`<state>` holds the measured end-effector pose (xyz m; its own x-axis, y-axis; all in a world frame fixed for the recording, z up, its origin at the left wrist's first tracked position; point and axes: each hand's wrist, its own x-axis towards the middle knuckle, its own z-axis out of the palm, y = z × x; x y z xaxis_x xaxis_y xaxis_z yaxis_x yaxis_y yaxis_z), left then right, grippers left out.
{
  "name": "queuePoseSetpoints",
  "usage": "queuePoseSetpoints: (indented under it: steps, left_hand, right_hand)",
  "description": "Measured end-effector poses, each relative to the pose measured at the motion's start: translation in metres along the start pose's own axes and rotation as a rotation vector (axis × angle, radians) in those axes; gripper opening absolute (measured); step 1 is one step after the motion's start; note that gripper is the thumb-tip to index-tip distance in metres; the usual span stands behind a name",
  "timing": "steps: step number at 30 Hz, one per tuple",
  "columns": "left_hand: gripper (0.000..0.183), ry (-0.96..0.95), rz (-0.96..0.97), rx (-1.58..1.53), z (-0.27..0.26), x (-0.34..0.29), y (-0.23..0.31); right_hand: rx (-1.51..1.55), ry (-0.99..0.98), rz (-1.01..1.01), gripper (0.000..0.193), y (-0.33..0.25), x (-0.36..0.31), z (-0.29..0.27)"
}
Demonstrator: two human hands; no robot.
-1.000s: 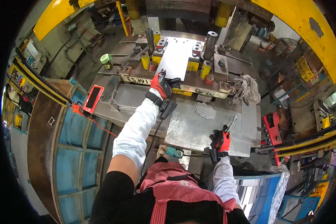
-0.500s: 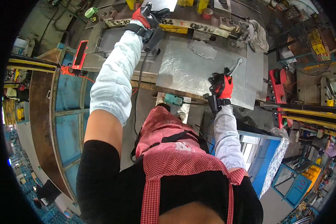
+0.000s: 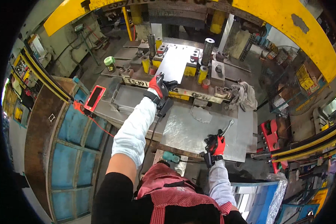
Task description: Operating a hydraulic press to bend or stamp metal sheets.
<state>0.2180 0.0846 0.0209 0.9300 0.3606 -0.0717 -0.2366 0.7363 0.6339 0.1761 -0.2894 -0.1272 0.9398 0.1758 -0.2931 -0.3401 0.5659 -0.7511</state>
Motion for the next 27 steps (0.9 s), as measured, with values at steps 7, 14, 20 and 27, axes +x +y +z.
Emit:
queuePoseSetpoints:
  steps: [7, 14, 20, 27]
  left_hand:
    - [0.043, 0.074, -0.013, -0.023, 0.004, -0.003, 0.002]
    - [0.040, 0.079, -0.052, -0.008, 0.006, -0.003, 0.002]
    - [0.039, 0.033, -0.022, -0.029, -0.009, 0.003, 0.001]
    - [0.039, 0.019, -0.021, 0.011, 0.017, -0.017, 0.005]
  right_hand:
    - [-0.001, 0.018, 0.036, 0.047, -0.001, 0.000, 0.004]
    - [0.001, -0.057, -0.050, 0.035, 0.007, 0.005, -0.009]
    - [0.024, -0.017, 0.032, 0.052, 0.001, 0.000, 0.004]
    - [0.021, 0.016, 0.007, 0.050, 0.000, 0.001, 0.001]
